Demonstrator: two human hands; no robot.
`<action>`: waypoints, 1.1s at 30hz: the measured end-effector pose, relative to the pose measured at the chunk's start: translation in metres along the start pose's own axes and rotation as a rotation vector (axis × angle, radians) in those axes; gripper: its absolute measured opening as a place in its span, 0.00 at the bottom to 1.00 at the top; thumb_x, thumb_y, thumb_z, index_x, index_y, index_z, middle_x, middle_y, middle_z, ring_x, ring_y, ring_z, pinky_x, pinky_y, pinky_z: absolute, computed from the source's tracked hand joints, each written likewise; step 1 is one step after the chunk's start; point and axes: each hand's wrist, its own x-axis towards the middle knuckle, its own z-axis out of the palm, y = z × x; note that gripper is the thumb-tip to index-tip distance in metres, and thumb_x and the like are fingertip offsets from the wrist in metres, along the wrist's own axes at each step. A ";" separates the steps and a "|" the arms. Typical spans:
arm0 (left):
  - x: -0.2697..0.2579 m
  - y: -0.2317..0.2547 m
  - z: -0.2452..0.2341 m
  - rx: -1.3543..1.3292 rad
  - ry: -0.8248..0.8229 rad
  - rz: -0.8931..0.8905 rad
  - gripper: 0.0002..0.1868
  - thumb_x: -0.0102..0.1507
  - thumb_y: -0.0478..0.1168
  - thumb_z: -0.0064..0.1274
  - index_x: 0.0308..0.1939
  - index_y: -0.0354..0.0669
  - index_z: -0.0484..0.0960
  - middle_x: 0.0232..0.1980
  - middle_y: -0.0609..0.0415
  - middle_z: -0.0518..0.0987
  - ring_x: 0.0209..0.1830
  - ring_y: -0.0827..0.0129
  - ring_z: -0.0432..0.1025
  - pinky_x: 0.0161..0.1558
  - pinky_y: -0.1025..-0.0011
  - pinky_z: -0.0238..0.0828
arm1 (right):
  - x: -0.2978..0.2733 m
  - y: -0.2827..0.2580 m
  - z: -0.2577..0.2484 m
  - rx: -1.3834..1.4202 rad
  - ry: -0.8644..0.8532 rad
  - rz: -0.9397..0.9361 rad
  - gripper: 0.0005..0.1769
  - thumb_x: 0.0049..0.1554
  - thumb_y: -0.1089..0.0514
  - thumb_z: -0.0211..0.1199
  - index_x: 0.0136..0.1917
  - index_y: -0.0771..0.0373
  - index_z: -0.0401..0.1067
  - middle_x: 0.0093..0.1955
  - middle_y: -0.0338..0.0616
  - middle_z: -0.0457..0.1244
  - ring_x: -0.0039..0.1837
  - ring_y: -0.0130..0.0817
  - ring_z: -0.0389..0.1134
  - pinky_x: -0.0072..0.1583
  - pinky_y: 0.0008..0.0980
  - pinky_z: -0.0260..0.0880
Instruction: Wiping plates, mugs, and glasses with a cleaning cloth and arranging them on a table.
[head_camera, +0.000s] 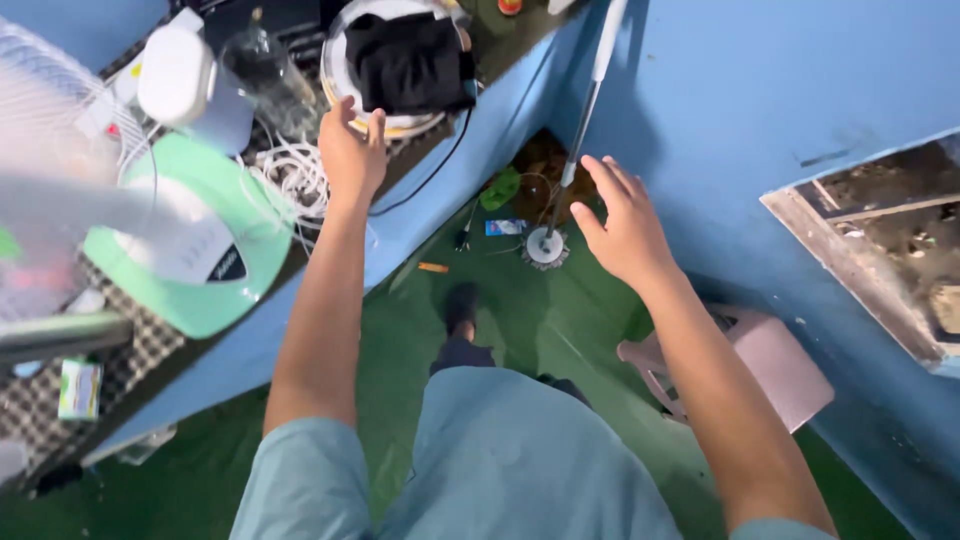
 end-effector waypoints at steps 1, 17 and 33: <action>0.011 -0.013 0.014 -0.005 -0.008 -0.010 0.25 0.64 0.45 0.67 0.58 0.32 0.79 0.48 0.42 0.80 0.37 0.57 0.76 0.43 0.58 0.73 | 0.012 -0.005 0.002 -0.007 -0.009 0.008 0.31 0.62 0.54 0.62 0.76 0.62 0.61 0.76 0.58 0.58 0.79 0.56 0.54 0.77 0.51 0.50; 0.021 -0.008 -0.052 -0.480 0.154 -0.177 0.09 0.61 0.28 0.50 0.37 0.37 0.64 0.35 0.55 0.66 0.36 0.71 0.60 0.41 0.71 0.62 | 0.138 -0.051 0.089 0.100 -0.109 -0.057 0.31 0.60 0.56 0.66 0.74 0.61 0.64 0.75 0.60 0.59 0.76 0.56 0.59 0.73 0.45 0.60; 0.046 -0.051 -0.093 0.017 0.097 -0.192 0.50 0.56 0.39 0.77 0.73 0.27 0.60 0.68 0.35 0.71 0.67 0.45 0.68 0.68 0.58 0.64 | 0.190 -0.095 0.130 0.202 -0.144 -0.093 0.30 0.60 0.58 0.65 0.74 0.63 0.63 0.74 0.55 0.59 0.76 0.53 0.59 0.73 0.43 0.61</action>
